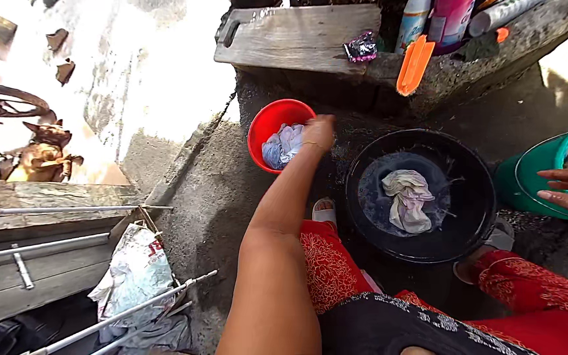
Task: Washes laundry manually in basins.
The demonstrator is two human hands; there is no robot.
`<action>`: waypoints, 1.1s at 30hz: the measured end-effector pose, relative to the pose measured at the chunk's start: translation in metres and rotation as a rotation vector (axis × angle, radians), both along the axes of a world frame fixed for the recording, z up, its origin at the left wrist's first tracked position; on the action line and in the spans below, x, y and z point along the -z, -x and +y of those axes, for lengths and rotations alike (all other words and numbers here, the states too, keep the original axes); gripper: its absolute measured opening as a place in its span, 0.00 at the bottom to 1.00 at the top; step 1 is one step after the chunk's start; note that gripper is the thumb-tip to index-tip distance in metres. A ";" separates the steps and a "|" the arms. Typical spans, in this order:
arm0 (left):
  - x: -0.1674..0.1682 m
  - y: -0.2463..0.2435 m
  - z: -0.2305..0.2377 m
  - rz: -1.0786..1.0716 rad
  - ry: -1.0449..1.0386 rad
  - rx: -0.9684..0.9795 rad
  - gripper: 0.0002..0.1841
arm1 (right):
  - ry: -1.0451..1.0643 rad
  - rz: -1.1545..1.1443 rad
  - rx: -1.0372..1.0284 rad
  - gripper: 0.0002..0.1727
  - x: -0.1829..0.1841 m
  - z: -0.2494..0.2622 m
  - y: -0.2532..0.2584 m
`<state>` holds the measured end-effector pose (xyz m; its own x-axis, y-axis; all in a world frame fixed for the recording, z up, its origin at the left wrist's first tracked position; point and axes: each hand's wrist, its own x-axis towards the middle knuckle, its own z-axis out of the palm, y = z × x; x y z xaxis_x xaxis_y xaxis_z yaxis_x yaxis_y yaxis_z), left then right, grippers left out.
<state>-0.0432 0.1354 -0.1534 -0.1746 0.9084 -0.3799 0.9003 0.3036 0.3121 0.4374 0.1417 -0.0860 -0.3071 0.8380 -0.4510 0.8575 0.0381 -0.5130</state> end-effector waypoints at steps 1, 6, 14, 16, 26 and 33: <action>0.011 0.031 -0.009 0.098 0.022 -0.134 0.29 | 0.006 -0.007 -0.011 0.25 0.001 0.000 -0.001; 0.066 0.128 -0.065 0.194 0.180 -0.574 0.51 | -0.061 0.007 -0.123 0.27 0.039 0.007 -0.028; 0.044 0.118 -0.068 0.169 0.141 -0.612 0.42 | -0.157 0.028 -0.153 0.21 0.024 -0.003 -0.002; 0.033 0.117 -0.069 0.144 0.104 -0.625 0.41 | -0.165 0.052 -0.162 0.21 0.022 -0.005 0.001; -0.052 0.078 -0.070 -0.803 -0.599 -0.453 0.42 | -0.158 0.329 -0.151 0.26 -0.001 -0.028 0.045; -0.098 -0.124 -0.079 -0.813 -0.461 -0.163 0.33 | -0.617 0.657 -0.336 0.48 -0.012 -0.071 0.109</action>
